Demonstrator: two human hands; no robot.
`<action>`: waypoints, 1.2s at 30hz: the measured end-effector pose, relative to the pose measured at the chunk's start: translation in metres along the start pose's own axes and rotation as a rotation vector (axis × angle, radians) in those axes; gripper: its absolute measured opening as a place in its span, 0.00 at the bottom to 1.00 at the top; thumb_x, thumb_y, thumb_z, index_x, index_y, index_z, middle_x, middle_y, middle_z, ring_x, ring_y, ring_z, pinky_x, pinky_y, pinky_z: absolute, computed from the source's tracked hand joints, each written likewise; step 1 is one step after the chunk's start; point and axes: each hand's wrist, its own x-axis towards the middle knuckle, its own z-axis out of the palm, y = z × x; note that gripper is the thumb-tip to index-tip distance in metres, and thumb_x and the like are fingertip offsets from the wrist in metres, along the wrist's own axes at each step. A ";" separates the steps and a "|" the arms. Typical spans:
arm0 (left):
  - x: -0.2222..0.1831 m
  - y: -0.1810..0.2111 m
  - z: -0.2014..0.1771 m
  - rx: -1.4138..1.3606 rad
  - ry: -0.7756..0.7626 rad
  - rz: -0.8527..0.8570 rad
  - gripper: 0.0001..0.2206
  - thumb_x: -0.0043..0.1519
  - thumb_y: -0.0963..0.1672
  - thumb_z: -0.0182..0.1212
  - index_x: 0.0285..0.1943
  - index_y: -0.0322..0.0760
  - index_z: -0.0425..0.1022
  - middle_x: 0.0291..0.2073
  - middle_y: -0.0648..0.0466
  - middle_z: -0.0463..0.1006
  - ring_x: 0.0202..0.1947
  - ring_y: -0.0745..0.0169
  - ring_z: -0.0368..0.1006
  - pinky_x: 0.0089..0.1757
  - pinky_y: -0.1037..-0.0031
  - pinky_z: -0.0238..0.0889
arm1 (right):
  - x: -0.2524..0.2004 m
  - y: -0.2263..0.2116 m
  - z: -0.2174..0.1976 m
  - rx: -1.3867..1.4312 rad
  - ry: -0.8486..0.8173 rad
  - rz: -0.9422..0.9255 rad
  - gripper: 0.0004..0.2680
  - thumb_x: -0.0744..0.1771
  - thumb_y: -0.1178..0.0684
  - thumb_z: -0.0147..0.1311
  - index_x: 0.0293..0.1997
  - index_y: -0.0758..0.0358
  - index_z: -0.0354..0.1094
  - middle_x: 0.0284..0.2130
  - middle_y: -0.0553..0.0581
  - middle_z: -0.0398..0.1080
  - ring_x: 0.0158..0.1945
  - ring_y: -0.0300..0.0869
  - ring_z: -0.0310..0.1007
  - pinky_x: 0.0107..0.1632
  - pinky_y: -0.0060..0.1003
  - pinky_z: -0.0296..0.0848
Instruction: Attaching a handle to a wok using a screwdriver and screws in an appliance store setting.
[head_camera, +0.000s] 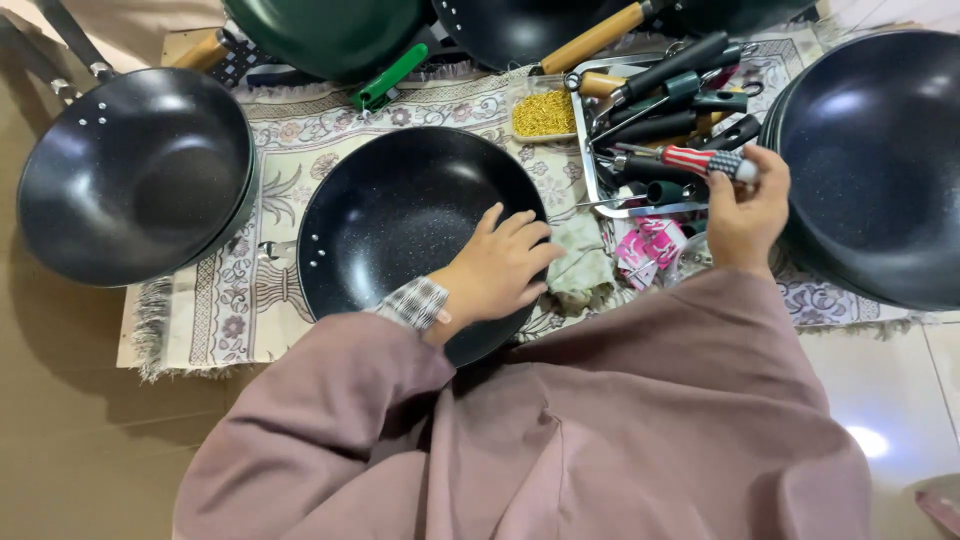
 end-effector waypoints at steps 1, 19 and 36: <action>0.009 -0.001 0.008 0.001 0.001 -0.002 0.23 0.57 0.51 0.65 0.62 0.48 0.72 0.60 0.51 0.71 0.65 0.42 0.62 0.60 0.35 0.49 | 0.005 0.015 0.004 0.001 -0.001 -0.002 0.13 0.71 0.66 0.58 0.62 0.69 0.62 0.51 0.67 0.67 0.46 0.46 0.70 0.48 0.36 0.72; 0.054 0.042 0.027 -0.001 -0.221 -0.031 0.32 0.53 0.56 0.72 0.65 0.52 0.67 0.68 0.46 0.62 0.68 0.39 0.58 0.59 0.37 0.51 | 0.045 0.116 0.044 0.254 -0.171 0.432 0.28 0.72 0.61 0.52 0.79 0.48 0.37 0.66 0.68 0.56 0.47 0.40 0.77 0.49 0.37 0.91; -0.171 -0.014 -0.016 -0.247 0.129 -0.401 0.25 0.59 0.53 0.66 0.62 0.38 0.74 0.53 0.42 0.77 0.59 0.44 0.72 0.56 0.54 0.61 | -0.111 -0.110 0.097 -0.015 -0.918 -0.476 0.14 0.63 0.48 0.64 0.54 0.51 0.75 0.51 0.52 0.75 0.59 0.48 0.72 0.68 0.48 0.54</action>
